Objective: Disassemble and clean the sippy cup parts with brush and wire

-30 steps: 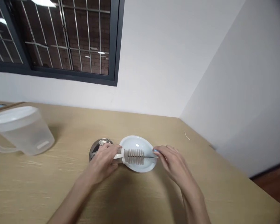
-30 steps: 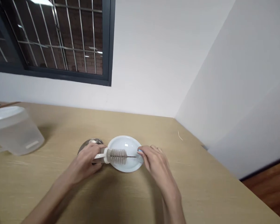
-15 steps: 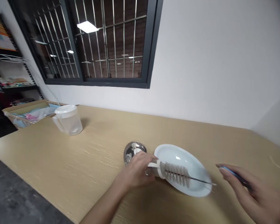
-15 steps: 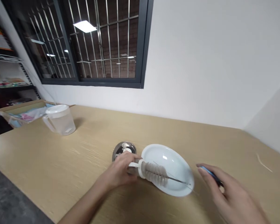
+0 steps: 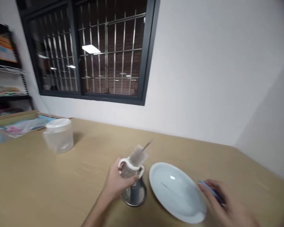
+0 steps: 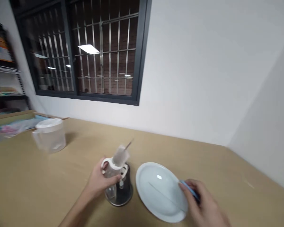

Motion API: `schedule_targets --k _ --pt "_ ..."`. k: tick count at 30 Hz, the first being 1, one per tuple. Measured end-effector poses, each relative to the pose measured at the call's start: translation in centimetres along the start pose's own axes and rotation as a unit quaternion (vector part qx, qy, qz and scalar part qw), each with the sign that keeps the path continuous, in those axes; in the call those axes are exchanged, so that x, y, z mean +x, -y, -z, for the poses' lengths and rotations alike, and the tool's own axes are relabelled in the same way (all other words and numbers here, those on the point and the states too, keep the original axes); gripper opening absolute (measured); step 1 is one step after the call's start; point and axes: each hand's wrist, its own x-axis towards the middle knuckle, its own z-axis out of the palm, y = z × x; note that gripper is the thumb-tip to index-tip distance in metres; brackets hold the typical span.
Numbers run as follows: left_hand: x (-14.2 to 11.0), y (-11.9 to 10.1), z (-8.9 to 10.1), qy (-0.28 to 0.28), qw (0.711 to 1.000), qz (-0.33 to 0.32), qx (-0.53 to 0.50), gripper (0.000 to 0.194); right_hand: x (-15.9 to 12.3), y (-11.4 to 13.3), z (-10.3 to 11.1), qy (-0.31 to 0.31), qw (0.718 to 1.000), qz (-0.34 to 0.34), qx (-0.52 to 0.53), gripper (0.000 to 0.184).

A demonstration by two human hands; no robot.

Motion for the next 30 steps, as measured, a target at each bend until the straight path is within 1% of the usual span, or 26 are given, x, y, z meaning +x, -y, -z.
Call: schedule_targets --k 1,2,5,8,10,12,14,16,17,19,21,23,25,30 --pt "0.0 -0.1 -0.1 0.011 1.0 0.005 -0.009 0.038 0.0 0.6 0.2 0.013 1.0 -0.011 -0.012 0.042" --pt "0.0 -0.1 -0.2 0.027 0.999 0.01 -0.02 0.04 0.0 1.1 0.3 0.013 0.999 -0.023 -0.025 0.041" --pt "-0.1 0.0 -0.6 0.061 0.998 0.013 -0.019 0.041 -0.2 1.6 0.4 -0.002 0.999 -0.027 -0.022 0.037" --pt "-0.2 0.4 -0.8 0.069 0.997 0.007 0.021 0.04 -0.4 1.8 0.2 -0.009 1.0 -0.003 0.0 0.034" --pt "-0.3 0.6 -0.9 0.065 0.997 -0.005 0.047 0.038 -0.5 2.3 0.1 -0.001 1.0 0.009 0.025 0.033" --pt "-0.3 0.5 -1.0 0.066 0.995 -0.022 0.07 0.036 -0.6 3.1 0.2 0.003 0.997 -0.012 0.077 0.035" --pt "-0.4 0.3 -1.0 0.07 0.992 -0.052 0.094 0.033 -0.7 4.1 0.4 -0.018 0.987 -0.059 0.149 0.039" --pt "-0.4 0.3 -0.9 0.081 0.983 -0.112 0.122 0.031 -0.8 5.0 0.8 -0.049 0.971 -0.098 0.21 0.04" --pt "-0.4 0.4 -0.9 0.089 0.975 -0.151 0.137 0.03 -0.8 5.2 1.1 -0.051 0.966 -0.109 0.23 0.039" --pt "-0.3 0.9 -0.7 0.101 0.953 -0.227 0.171 0.034 -1.0 5.4 1.5 -0.031 0.96 -0.114 0.253 0.036" --pt "-0.2 1.5 -0.5 0.107 0.933 -0.275 0.206 0.042 -1.1 5.3 1.7 -0.008 0.957 -0.113 0.267 0.038" --pt "-0.1 2.0 -0.4 0.106 0.92 -0.298 0.232 0.049 -1.1 5.1 1.6 -0.004 0.953 -0.113 0.282 0.042" --pt "-0.1 2.3 -0.4 0.107 0.913 -0.308 0.245 0.05 -1.2 5.1 1.5 -0.002 0.948 -0.115 0.297 0.044" --pt "-0.1 2.3 -0.5 0.12 0.907 -0.316 0.251 0.052 -1.1 5.7 1.4 0.032 0.945 -0.119 0.303 0.042"
